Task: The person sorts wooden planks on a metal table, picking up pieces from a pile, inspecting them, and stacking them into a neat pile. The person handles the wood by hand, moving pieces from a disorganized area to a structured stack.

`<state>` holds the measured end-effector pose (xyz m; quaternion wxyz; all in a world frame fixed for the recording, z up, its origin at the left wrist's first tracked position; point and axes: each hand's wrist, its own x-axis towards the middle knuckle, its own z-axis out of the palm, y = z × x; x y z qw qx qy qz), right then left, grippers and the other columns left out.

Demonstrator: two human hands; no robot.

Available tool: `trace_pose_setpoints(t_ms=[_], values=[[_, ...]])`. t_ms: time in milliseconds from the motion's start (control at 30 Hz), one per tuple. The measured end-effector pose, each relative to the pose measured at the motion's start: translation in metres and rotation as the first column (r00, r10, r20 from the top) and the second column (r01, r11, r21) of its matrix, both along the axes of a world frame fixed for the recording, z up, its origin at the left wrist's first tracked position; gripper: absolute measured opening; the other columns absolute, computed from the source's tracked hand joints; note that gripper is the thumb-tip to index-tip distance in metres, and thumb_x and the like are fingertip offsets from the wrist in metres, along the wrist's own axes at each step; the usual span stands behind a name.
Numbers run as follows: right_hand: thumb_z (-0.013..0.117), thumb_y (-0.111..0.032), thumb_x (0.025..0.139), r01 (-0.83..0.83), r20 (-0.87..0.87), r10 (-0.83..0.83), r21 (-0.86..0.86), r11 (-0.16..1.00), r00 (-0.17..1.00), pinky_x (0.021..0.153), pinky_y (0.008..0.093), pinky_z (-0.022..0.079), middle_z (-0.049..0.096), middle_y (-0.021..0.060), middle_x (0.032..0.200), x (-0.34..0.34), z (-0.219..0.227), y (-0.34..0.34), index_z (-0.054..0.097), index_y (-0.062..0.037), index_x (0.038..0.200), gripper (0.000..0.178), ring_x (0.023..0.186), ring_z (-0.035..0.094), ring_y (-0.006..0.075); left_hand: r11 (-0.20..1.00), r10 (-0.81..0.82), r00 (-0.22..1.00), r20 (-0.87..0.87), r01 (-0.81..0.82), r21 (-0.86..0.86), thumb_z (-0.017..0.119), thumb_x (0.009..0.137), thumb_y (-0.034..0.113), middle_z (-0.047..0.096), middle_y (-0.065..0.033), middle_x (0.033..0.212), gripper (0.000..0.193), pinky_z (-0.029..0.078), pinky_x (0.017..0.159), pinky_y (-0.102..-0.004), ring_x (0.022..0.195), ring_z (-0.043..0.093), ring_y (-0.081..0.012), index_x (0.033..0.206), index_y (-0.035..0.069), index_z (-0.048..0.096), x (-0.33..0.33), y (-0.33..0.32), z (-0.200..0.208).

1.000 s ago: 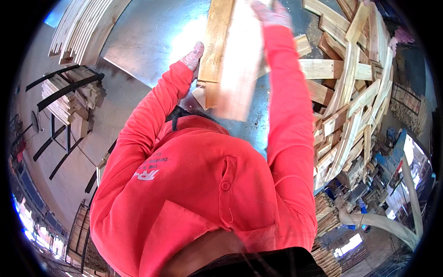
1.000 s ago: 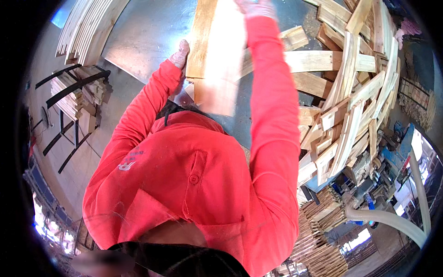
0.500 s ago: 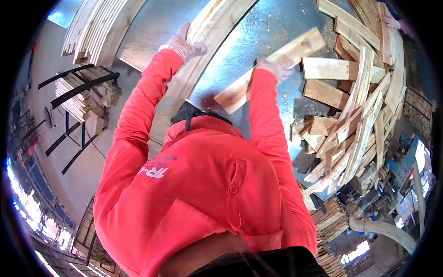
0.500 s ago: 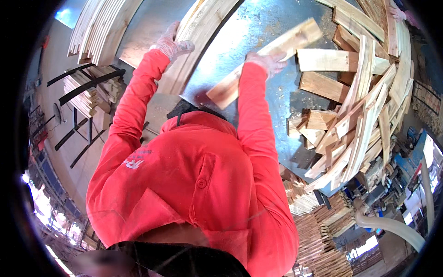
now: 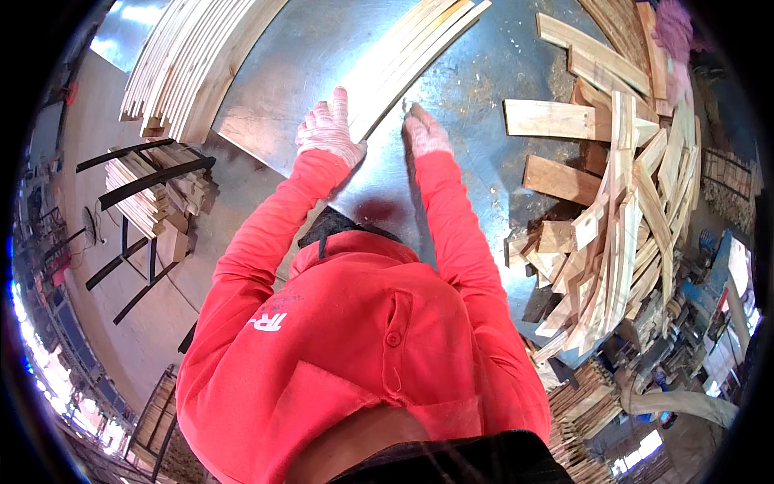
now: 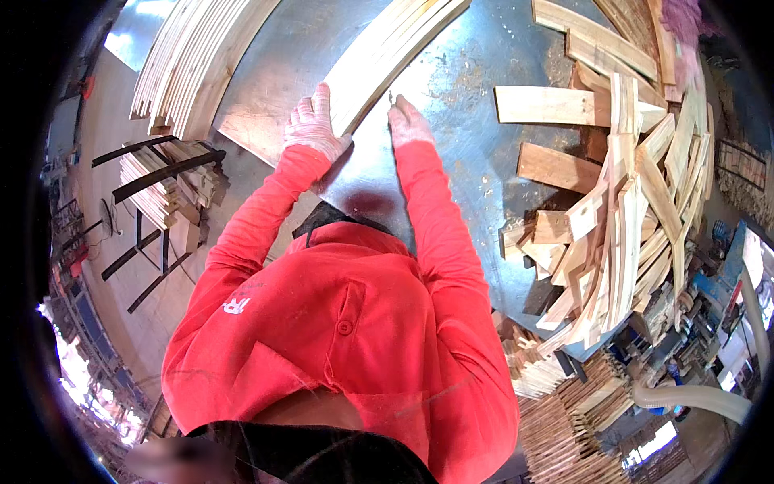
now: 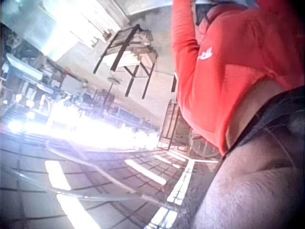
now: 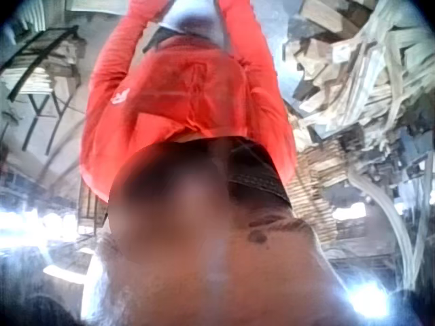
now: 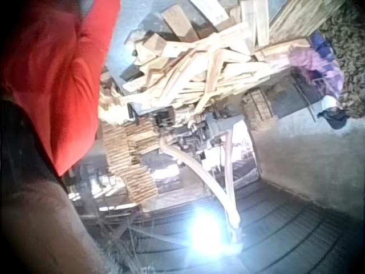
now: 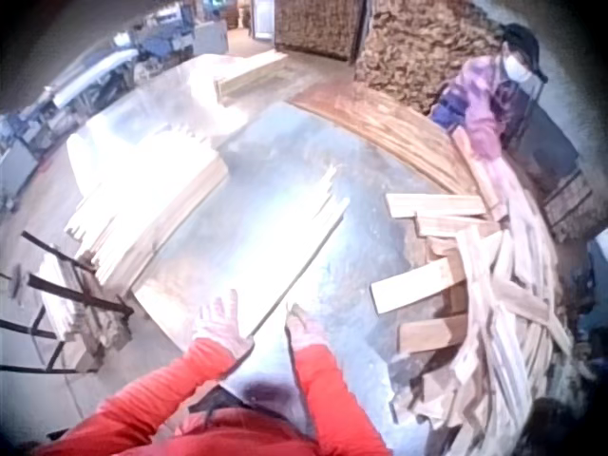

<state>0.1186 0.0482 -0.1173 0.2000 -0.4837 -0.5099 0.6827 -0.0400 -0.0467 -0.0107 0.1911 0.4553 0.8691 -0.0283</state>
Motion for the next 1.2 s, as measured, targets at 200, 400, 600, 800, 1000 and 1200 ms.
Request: trace_pose_setpoints(t_ms=[200,400,600,800,1000,1200], values=[[0.066,-0.02,0.088,0.307,0.019,-0.309,0.079,0.949,0.951,0.109,0.0342,0.033,0.044,0.0234,0.142,-0.021,0.045,-0.002,0.027,0.0025,0.146,0.073,0.131,0.043,0.0308,0.999,0.024,0.997,0.073,-0.026,0.024,0.074,0.068,0.037,0.038,-0.026,0.135,0.101,0.035,0.104,-0.0501,0.125,0.041,-0.0415,0.148,0.01,0.019,-0.008,-0.006,0.022],[0.057,-0.035,0.092,-0.332,0.552,-0.22,0.725,0.604,0.804,0.11,0.0426,0.031,0.05,0.0227,0.136,-0.035,0.099,0.137,0.037,-0.0049,0.142,0.062,0.132,0.041,0.0352,0.998,-0.049,0.997,-0.052,0.05,0.024,0.075,0.068,0.042,0.036,-0.0263,0.139,0.102,0.031,0.106,-0.051,0.128,0.039,-0.0396,0.148,0.011,0.021,-0.03,-0.075,-0.011],[0.048,-0.047,0.09,-0.658,0.881,-0.066,0.397,0.64,0.468,0.114,0.0553,0.011,0.057,0.0147,0.131,-0.078,0.082,0.211,0.042,-0.0176,0.141,0.059,0.13,0.045,0.0348,0.987,-0.114,0.985,-0.128,0.127,0.101,0.077,0.061,0.054,0.034,-0.0288,0.14,0.111,0.036,0.102,-0.0525,0.125,0.041,-0.0429,0.146,0.006,0.024,-0.029,-0.071,-0.01],[0.054,-0.041,0.092,-0.042,0.399,-0.289,0.644,0.764,0.87,0.098,0.0383,0.045,0.057,0.024,0.127,-0.085,0.097,0.182,0.044,-0.0055,0.139,0.06,0.115,0.055,0.0349,0.954,-0.05,0.998,-0.032,0.057,0.293,0.079,0.065,0.046,0.041,-0.0291,0.136,0.098,0.04,0.099,-0.0534,0.123,0.044,-0.0447,0.144,0.01,0.032,-0.03,-0.081,-0.014],[0.055,-0.032,0.096,0.543,-0.514,-0.339,0.32,0.777,0.788,0.08,0.0336,0.05,0.065,0.007,0.095,-0.091,0.167,0.1,0.051,-0.0029,0.127,0.043,0.081,0.066,0.0199,0.877,-0.068,0.997,-0.031,0.075,0.474,0.07,0.077,0.025,0.038,-0.0253,0.142,0.051,0.027,0.105,-0.0623,0.131,0.034,-0.0501,0.126,0.015,0.059,-0.029,-0.101,0.001],[0.079,-0.01,0.067,0.092,-0.514,-0.01,0.134,0.987,0.858,0.096,0.0404,0.046,0.051,0.015,0.12,-0.113,0.131,-0.074,0.027,-0.0046,0.143,0.092,0.109,0.053,0.0262,0.685,-0.17,0.963,0.211,-0.038,0.727,0.068,0.078,0.026,0.048,-0.0279,0.132,0.06,0.032,0.106,-0.0562,0.126,0.042,-0.0472,0.13,0.0,0.05,-0.008,-0.114,0.058]])
